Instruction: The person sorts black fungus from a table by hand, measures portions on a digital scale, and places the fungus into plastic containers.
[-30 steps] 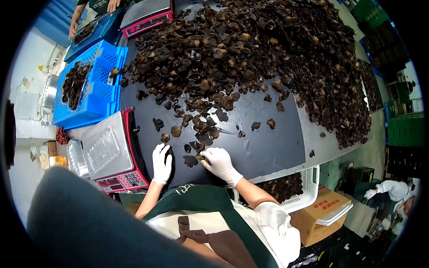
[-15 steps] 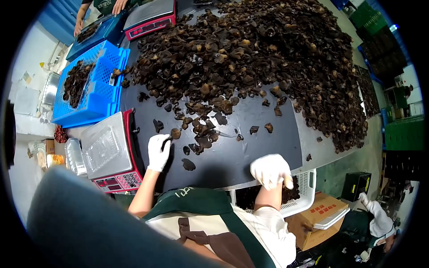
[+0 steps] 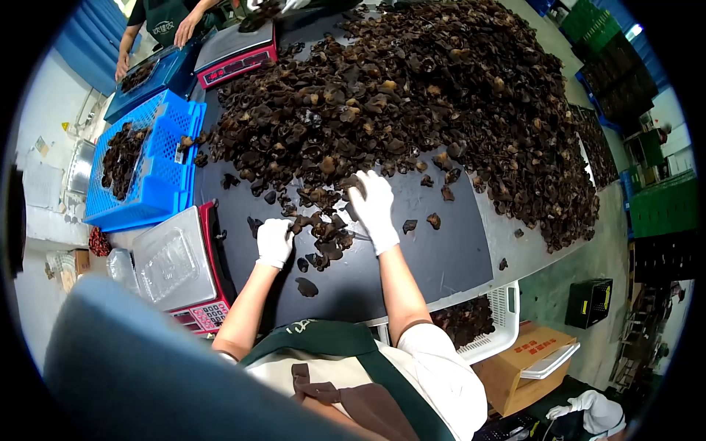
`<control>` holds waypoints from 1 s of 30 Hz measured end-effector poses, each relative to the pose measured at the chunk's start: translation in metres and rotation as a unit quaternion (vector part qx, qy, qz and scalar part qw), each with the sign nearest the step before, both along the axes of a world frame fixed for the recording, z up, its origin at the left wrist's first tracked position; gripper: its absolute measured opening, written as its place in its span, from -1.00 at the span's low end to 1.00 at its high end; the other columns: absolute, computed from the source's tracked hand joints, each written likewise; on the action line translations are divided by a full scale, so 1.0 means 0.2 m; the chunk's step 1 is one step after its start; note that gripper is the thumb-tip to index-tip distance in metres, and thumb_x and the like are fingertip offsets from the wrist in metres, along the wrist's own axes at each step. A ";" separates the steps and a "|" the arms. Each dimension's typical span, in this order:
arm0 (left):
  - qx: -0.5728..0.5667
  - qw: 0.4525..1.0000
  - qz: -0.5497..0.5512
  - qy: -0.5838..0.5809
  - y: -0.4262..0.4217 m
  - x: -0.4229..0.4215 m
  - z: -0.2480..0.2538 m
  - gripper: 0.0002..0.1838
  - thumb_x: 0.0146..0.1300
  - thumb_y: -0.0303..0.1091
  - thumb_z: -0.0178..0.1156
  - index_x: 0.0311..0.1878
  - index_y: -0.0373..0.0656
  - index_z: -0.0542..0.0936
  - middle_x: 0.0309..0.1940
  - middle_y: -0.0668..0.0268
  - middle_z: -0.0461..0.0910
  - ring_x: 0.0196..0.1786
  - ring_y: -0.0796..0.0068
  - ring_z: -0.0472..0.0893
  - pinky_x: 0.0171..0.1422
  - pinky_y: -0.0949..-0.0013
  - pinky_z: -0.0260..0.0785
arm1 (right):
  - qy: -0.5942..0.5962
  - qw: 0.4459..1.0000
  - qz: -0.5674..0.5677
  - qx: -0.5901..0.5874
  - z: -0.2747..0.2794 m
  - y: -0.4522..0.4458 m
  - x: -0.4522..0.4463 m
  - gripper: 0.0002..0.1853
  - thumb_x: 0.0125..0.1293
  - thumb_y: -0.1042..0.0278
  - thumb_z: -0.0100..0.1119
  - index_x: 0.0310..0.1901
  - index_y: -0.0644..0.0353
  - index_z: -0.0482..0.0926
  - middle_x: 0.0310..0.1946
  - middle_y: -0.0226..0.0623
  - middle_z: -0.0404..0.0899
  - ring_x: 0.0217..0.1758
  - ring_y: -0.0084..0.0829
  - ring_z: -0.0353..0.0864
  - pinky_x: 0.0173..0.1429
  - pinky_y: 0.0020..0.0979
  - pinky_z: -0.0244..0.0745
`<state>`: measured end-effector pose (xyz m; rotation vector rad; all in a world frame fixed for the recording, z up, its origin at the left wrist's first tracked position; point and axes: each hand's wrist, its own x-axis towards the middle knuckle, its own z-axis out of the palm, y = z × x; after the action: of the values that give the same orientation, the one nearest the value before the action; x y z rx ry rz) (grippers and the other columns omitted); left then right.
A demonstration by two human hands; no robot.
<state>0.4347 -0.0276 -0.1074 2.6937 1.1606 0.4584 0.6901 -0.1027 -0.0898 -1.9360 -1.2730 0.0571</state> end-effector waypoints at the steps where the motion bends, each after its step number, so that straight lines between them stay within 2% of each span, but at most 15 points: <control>1: -0.001 1.000 -0.001 -0.004 -0.01 -0.01 -0.01 -0.81 -0.05 -0.39 0.35 -0.29 -0.09 0.65 -0.40 0.20 0.63 -0.25 0.12 0.58 -0.12 0.11 0.41 | -0.067 0.998 -0.006 -0.003 -0.02 0.00 -0.09 -0.52 0.15 0.16 0.25 0.10 0.16 0.57 0.11 -0.05 0.53 0.20 0.03 0.44 0.27 -0.02 0.33; 2: -0.002 1.000 -0.001 -0.008 -0.01 -0.02 -0.02 -0.81 -0.04 -0.42 0.34 -0.28 -0.09 0.65 -0.41 0.19 0.63 -0.25 0.11 0.59 -0.12 0.11 0.41 | -0.133 0.991 -0.012 -0.005 -0.04 -0.01 -0.18 -0.48 0.13 0.14 0.23 0.14 0.14 0.54 0.17 -0.03 0.48 0.25 0.10 0.38 0.29 0.05 0.28; 3: 0.004 1.000 0.001 -0.005 -0.01 -0.02 0.00 -0.82 0.01 -0.44 0.27 -0.25 -0.10 0.64 -0.42 0.16 0.63 -0.28 0.08 0.59 -0.15 0.10 0.42 | -0.035 0.994 0.095 -0.045 -0.01 -0.02 -0.22 -0.43 0.10 0.14 0.23 0.19 0.09 0.49 0.27 -0.02 0.37 0.33 0.20 0.24 0.33 0.13 0.18; 4: 0.005 1.000 0.002 -0.004 -0.01 -0.01 0.02 -0.82 0.01 -0.44 0.27 -0.25 -0.10 0.64 -0.42 0.16 0.63 -0.28 0.08 0.59 -0.15 0.10 0.42 | -0.092 0.988 0.123 0.024 -0.04 -0.07 -0.32 -0.44 0.09 0.15 0.23 0.17 0.08 0.50 0.25 -0.05 0.39 0.30 0.14 0.28 0.32 0.09 0.19; 10: -0.018 1.000 -0.010 -0.005 -0.02 -0.01 0.08 -0.78 0.10 -0.45 0.13 -0.16 -0.11 0.62 -0.43 0.14 0.60 -0.33 0.05 0.60 -0.20 0.08 0.44 | -0.069 0.910 0.406 -0.051 0.06 -0.44 -0.66 -0.60 0.18 0.03 0.26 0.05 -0.09 0.61 0.22 -0.33 0.46 0.42 0.11 0.21 0.44 0.21 0.03; 13: -0.019 1.000 -0.010 0.009 0.00 -0.02 0.03 -0.79 0.07 -0.48 0.15 -0.19 -0.09 0.61 -0.42 0.16 0.59 -0.32 0.08 0.60 -0.20 0.11 0.45 | -0.028 0.900 0.432 -0.050 0.13 -0.51 -0.63 -0.67 0.17 0.12 0.31 -0.02 -0.09 0.65 0.13 -0.39 0.55 0.38 -0.04 0.32 0.44 0.16 0.09; 17: -0.060 0.994 0.013 -0.088 0.04 -0.06 -0.02 -0.81 0.06 -0.52 0.16 -0.22 -0.13 0.60 -0.42 0.16 0.59 -0.32 0.10 0.61 -0.16 0.17 0.50 | 0.049 0.939 0.339 0.011 0.22 -0.48 -0.48 -0.69 0.07 0.33 0.38 -0.09 -0.03 0.66 -0.18 -0.39 0.64 0.07 -0.18 0.50 0.19 -0.20 0.36; 20: -0.204 0.930 0.073 -0.295 -0.03 0.02 0.10 -0.84 0.19 -0.50 0.16 -0.18 -0.20 0.65 -0.29 0.11 0.66 -0.25 0.17 0.66 -0.06 0.25 0.53 | 0.094 0.931 0.349 -0.043 0.21 -0.53 -0.45 -0.73 0.06 0.36 0.37 -0.14 0.03 0.65 -0.20 -0.31 0.63 -0.03 -0.20 0.55 0.14 -0.24 0.38; 21: -0.149 0.951 -0.016 -0.269 -0.11 0.09 0.27 -0.81 0.29 -0.50 0.15 -0.05 -0.25 0.61 -0.31 0.22 0.65 -0.28 0.48 0.64 -0.12 0.42 0.51 | 0.105 0.927 0.359 -0.028 0.17 -0.55 -0.47 -0.72 0.07 0.36 0.37 -0.14 0.06 0.64 -0.21 -0.29 0.62 -0.05 -0.19 0.56 0.13 -0.23 0.39; 24: -0.516 0.766 -0.222 -0.311 -0.43 0.22 0.69 -0.71 0.33 -0.50 0.08 0.08 -0.27 0.59 -0.08 0.14 0.66 -0.03 0.35 0.68 0.15 0.33 0.48 | 0.092 0.937 0.338 0.004 0.12 -0.54 -0.57 -0.66 0.09 0.47 0.24 -0.03 0.17 0.63 -0.06 -0.09 0.63 0.10 -0.01 0.56 0.24 -0.08 0.41; 25: -0.415 0.809 -0.296 -0.293 -0.44 0.25 0.67 -0.70 0.31 -0.48 0.08 0.08 -0.25 0.59 -0.07 0.12 0.66 0.01 0.27 0.66 0.19 0.27 0.47 | 0.089 0.938 0.334 0.004 0.07 -0.52 -0.61 -0.66 0.09 0.47 0.24 -0.03 0.17 0.63 -0.06 -0.09 0.63 0.10 -0.01 0.56 0.24 -0.08 0.41; 26: -0.306 0.836 -0.365 -0.272 -0.43 0.30 0.72 -0.68 0.29 -0.46 0.07 0.08 -0.23 0.60 -0.05 0.10 0.66 0.05 0.19 0.65 0.22 0.22 0.46 | -0.108 0.948 0.215 -0.208 0.14 -0.44 -0.66 -0.61 0.08 0.42 0.26 0.01 0.20 0.58 -0.01 -0.06 0.58 0.14 0.00 0.51 0.27 -0.05 0.36; 27: -0.231 0.895 -0.326 -0.197 -0.39 0.32 0.78 -0.70 0.26 -0.39 0.07 0.02 -0.19 0.63 -0.04 0.09 0.65 0.06 0.07 0.63 0.23 0.14 0.45 | -0.054 0.971 0.196 -0.126 0.08 -0.39 -0.57 -0.60 0.09 0.40 0.24 0.03 0.19 0.58 0.03 -0.04 0.56 0.18 0.01 0.48 0.29 -0.03 0.34; 29: -0.238 0.936 -0.195 -0.171 -0.17 0.34 0.59 -0.76 0.24 -0.35 0.05 -0.12 -0.19 0.64 -0.14 0.12 0.67 -0.02 0.06 0.62 0.12 0.12 0.47 | 0.039 0.982 0.176 0.054 -0.04 -0.29 -0.38 -0.57 0.11 0.37 0.21 0.08 0.17 0.59 0.12 -0.01 0.53 0.26 0.02 0.42 0.32 0.00 0.30; 30: -0.148 0.958 -0.143 -0.198 -0.05 0.33 0.50 -0.75 0.24 -0.33 0.07 -0.12 -0.19 0.65 -0.19 0.14 0.67 -0.05 0.07 0.62 0.12 0.13 0.44 | 0.005 0.985 0.161 0.056 0.00 -0.23 -0.31 -0.51 0.10 0.33 0.26 0.14 0.09 0.55 0.14 0.01 0.49 0.24 0.02 0.43 0.32 0.00 0.29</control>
<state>0.5007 -0.0371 -0.0079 2.3147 0.6576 0.6764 0.6282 -0.1485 -0.0895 -1.6188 -1.5391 0.1566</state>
